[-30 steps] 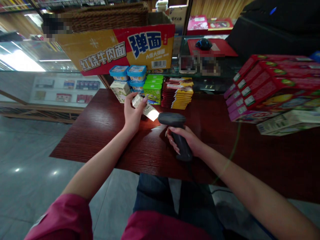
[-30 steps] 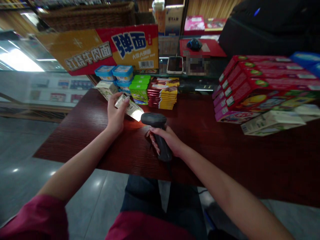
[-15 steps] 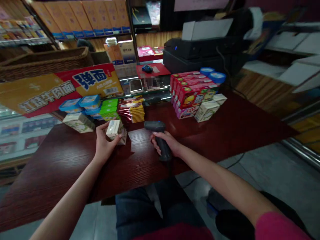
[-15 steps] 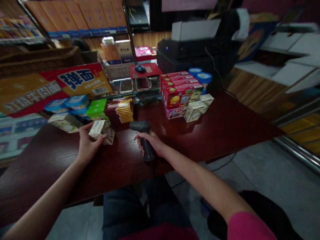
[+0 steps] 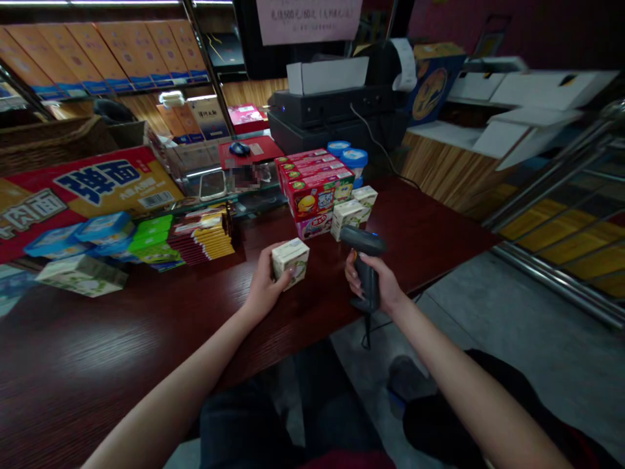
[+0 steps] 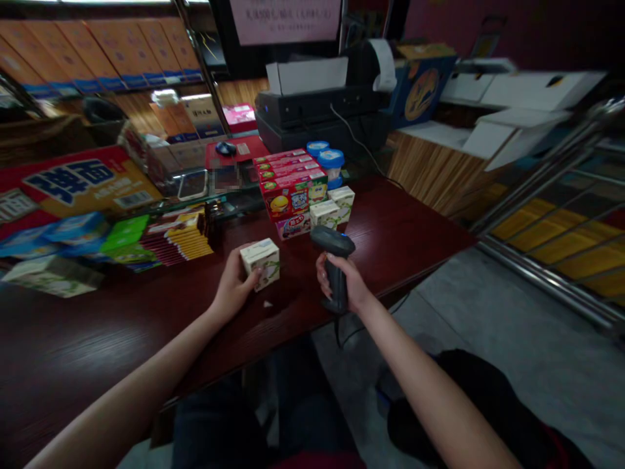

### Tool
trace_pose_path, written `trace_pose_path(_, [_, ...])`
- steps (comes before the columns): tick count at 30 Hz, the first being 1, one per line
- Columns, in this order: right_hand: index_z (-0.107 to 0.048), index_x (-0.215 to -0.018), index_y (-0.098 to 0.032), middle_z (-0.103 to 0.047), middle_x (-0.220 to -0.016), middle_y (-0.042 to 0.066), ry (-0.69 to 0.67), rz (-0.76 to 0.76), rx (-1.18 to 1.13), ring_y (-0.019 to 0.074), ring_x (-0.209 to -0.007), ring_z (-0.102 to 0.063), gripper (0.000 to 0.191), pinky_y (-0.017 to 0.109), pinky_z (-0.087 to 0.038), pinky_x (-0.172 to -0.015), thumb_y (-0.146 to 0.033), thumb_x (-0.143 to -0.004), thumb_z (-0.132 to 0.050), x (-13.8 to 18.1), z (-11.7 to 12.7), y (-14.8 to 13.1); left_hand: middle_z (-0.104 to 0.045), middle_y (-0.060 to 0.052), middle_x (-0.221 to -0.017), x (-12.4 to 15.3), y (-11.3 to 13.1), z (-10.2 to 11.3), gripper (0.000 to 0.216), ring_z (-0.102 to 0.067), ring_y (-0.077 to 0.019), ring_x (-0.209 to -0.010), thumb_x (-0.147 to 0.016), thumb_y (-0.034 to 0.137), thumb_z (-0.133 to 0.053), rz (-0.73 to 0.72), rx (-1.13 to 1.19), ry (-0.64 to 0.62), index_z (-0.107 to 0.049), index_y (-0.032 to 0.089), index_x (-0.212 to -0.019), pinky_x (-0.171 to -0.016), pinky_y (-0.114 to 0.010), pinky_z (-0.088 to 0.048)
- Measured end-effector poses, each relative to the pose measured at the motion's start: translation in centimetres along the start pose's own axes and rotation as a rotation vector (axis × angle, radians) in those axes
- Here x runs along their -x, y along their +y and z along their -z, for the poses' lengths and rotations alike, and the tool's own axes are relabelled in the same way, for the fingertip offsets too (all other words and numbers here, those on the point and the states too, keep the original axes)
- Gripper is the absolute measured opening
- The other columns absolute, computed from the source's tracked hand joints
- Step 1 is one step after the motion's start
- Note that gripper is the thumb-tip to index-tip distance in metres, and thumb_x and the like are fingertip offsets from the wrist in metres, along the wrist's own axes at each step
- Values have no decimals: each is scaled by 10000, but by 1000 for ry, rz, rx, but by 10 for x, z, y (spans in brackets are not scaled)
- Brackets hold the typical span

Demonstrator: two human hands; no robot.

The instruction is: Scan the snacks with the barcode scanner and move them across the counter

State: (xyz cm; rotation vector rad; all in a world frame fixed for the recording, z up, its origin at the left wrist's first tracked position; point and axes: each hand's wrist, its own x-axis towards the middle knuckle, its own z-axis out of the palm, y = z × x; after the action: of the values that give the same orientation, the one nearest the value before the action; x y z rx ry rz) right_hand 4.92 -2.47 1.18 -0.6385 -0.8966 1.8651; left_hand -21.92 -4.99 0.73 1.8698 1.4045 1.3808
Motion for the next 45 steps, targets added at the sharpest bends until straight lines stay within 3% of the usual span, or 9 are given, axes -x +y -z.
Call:
trace_pose_path(8, [-619, -880, -215, -543, -616, -59, 40, 49, -85, 92, -446, -444, 314, 177, -379, -354, -460, -787, -791, 3, -1, -2, -709, -125, -1317, -59, -6, -78, 442, -677, -274, -1255, -882, 253, -781, 24, -28, 78, -631, 208, -1295, -1103, -442, -543])
trace_pose_path(13, [-630, -876, -215, -538, -621, -58, 26, 30, -74, 93, -451, -444, 317, 180, -378, -357, -465, -773, -796, 2, -1, -3, -775, -109, -1262, -63, -1, -83, 427, -765, -246, -1136, -899, 230, -809, 96, -15, 74, -590, 225, -1265, -991, -393, -603])
trace_pose_path(21, [-619, -831, -229, -494, -633, -34, 40, -19, 57, 113, -487, -389, 287, 214, -352, -373, -476, -786, -759, 3, -6, -6, -780, -156, -1064, -64, 17, -80, 456, -733, -324, -1094, -962, 656, -659, 211, -667, 35, -678, 207, -1034, -838, -370, -546])
trace_pose_path(25, [-637, -786, -260, -430, -642, -2, 60, -59, 182, 125, -489, -332, 300, 257, -279, -376, -523, -755, -779, 13, -15, -11, -754, -148, -1110, -55, 14, -62, 450, -689, -294, -1115, -996, 633, -616, 145, -726, -34, -696, 191, -1022, -862, -362, -524])
trace_pose_path(29, [-626, -730, -310, -378, -663, 36, 69, -121, 292, 146, -486, -307, 303, 319, -215, -387, -586, -762, -746, 16, -34, -6, -742, -113, -1106, -35, -3, -15, 343, -682, -270, -1098, -1022, 531, -638, 10, -761, -115, -710, 197, -988, -867, -366, -523])
trace_pose_path(33, [-627, -727, -310, -384, -680, 39, -19, -220, 317, 134, -491, -292, 320, 292, -198, -381, -600, -739, -762, -2, -72, 18, -732, -98, -1051, -1, -35, 71, 257, -689, -263, -1046, -1058, 430, -600, -81, -769, -7, -710, 214, -973, -881, -386, -523])
trace_pose_path(37, [-643, -798, -256, -426, -683, -3, -243, -352, 289, 102, -490, -283, 329, 226, -243, -368, -557, -747, -768, -41, -117, 58, -699, -94, -1156, 42, -68, 179, 182, -649, -299, -1151, -1020, 405, -662, -26, -763, 283, -678, 227, -1052, -991, -449, -505])
trace_pose_path(40, [-666, -862, -211, -477, -673, -14, -428, -478, 251, 102, -495, -303, 356, 212, -259, -363, -545, -772, -748, -72, -150, 89, -622, -122, -1280, 66, -90, 250, 333, -557, -322, -1307, -909, 332, -806, 106, -722, 694, -617, 211, -1155, -1148, -501, -445])
trace_pose_path(45, [-676, -901, -162, -581, -720, 30, -608, -644, 216, 119, -532, -415, 365, 210, -306, -401, -509, -804, -734, -106, -202, 127, -543, -162, -1335, 66, -131, 303, 650, -524, -319, -1339, -720, 282, -954, 331, -464, 1154, -544, 195, -1217, -1185, -482, -446])
